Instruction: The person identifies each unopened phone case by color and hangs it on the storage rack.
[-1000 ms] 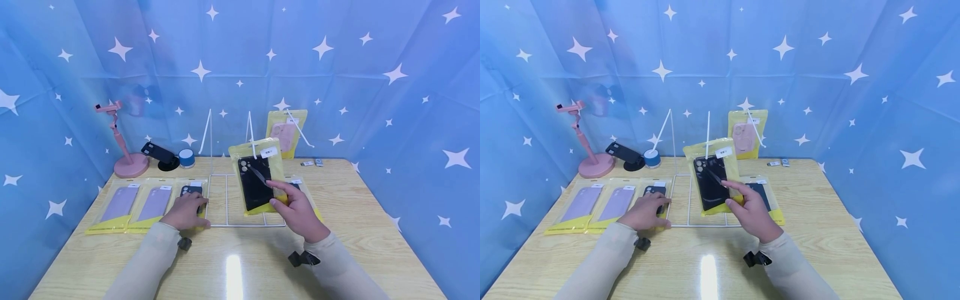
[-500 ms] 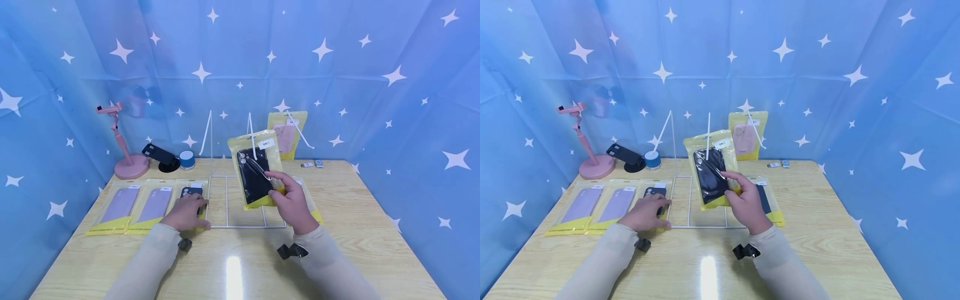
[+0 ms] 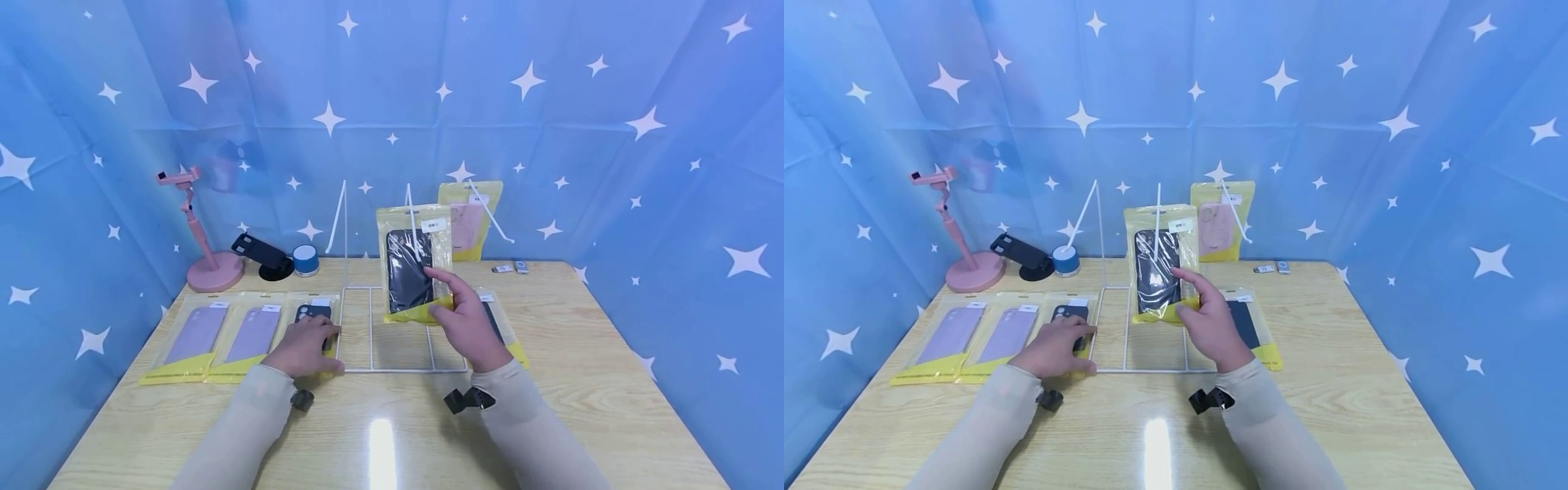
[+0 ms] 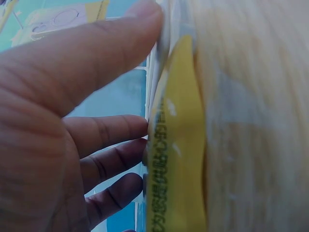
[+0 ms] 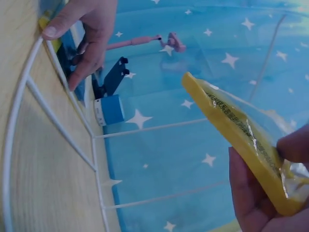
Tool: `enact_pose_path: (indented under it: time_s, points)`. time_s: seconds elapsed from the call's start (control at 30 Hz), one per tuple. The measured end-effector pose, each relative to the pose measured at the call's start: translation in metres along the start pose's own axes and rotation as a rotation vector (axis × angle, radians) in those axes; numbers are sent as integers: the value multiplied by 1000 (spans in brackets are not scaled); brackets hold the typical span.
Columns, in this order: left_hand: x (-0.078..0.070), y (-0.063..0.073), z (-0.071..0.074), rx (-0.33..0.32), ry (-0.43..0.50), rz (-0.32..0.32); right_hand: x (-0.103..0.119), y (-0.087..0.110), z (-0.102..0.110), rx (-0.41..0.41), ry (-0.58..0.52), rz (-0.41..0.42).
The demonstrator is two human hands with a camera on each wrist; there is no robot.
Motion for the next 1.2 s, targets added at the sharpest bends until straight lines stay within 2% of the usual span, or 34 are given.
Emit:
enact_pose_path:
  time_s: [0.17,0.4,0.9,1.2]
  points:
    - [0,-1,0,-1,0,-4,-5,-2,-4,46,6,-2]
    - [1,-2,-1,-5,0,-6,-5,-1,-7,101,-122,-64]
    - [0,-1,-1,-2,-4,0,-11,-4,-3,75,-272,-22]
    - [0,-1,-1,0,3,10,-16,-8,1,23,-372,14]
Point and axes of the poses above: each hand's wrist, its own y-axis away from the middle knuckle, its own z-axis out of the back of the hand, x = y × z, the point moved 4 cm from there along -y, towards the middle knuckle, and after that the axes turned 1 degree about y, right-handed, at the moved point
